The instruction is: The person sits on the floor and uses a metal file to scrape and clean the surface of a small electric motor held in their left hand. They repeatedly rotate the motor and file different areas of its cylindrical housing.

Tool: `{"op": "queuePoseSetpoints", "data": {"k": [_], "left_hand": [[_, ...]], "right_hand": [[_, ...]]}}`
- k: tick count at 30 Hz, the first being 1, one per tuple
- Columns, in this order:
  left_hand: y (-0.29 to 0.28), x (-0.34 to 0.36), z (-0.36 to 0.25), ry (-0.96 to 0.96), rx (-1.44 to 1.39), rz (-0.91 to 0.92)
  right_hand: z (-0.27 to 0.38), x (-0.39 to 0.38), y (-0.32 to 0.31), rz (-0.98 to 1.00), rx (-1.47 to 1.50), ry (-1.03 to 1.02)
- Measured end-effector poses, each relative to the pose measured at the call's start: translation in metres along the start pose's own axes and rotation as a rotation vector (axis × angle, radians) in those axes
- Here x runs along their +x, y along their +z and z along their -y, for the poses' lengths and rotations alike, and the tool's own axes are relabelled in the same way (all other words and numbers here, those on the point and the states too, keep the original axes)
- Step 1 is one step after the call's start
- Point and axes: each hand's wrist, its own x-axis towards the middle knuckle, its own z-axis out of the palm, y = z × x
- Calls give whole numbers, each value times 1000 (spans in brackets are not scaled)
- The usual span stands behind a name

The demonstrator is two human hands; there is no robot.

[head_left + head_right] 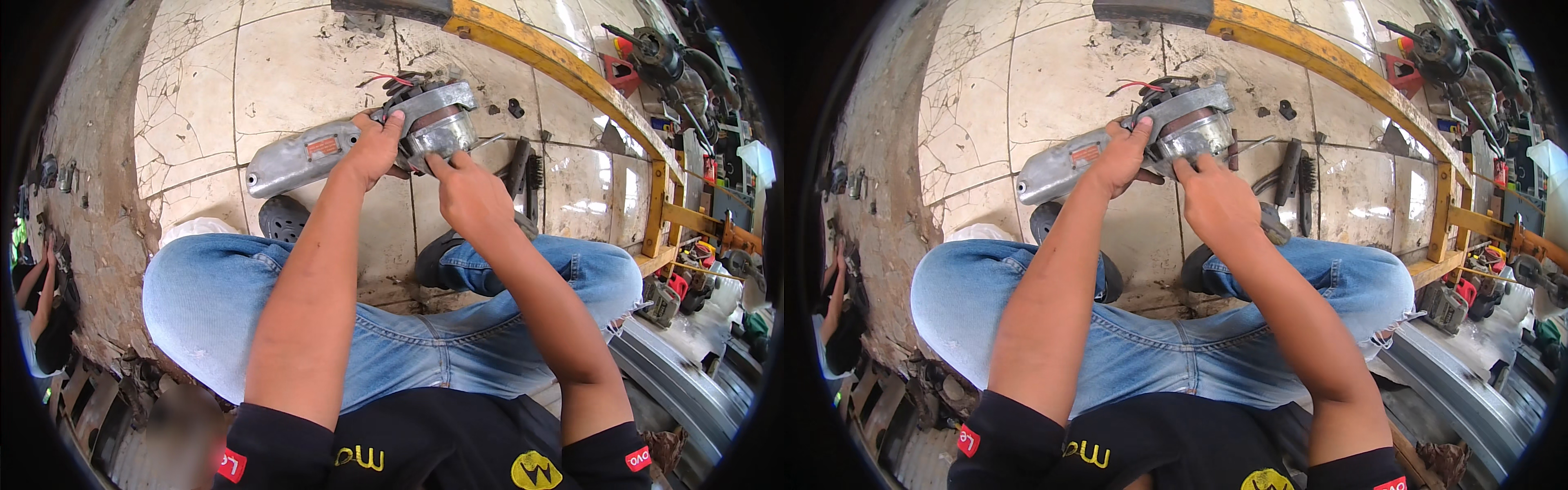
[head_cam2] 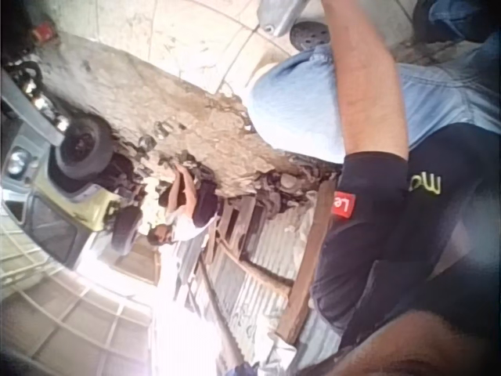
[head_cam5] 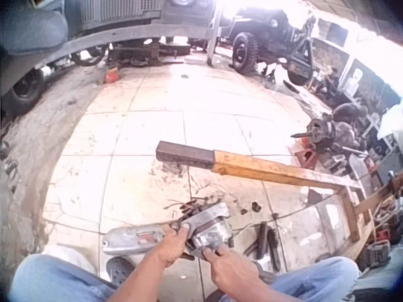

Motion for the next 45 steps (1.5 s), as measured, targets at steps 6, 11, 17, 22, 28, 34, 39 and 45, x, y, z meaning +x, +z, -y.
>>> {"op": "queuePoseSetpoints", "data": {"k": [6,11,17,22,28,34,39,45], "left_hand": [[-2,2,0,-10,-2,-1],[0,0,-1,-3,10,-18],[2,-2,-4,-21,12,-29],[2,0,-3,-9,20,-23],[2,0,-1,0,-4,-13],[-3,4,-1,-23,-21,38],[1,1,0,10,23,-16],[0,3,1,14,7,-11]], "right_hand": [[9,8,-3,32,-21,5],[7,-2,-9,111,-8,36],[13,5,-8,85,-48,58],[8,-6,-3,89,-24,79],[13,6,-4,74,-5,86],[14,7,-7,72,-16,84],[10,-5,-5,103,-18,78],[15,9,-5,70,-63,40]]}}
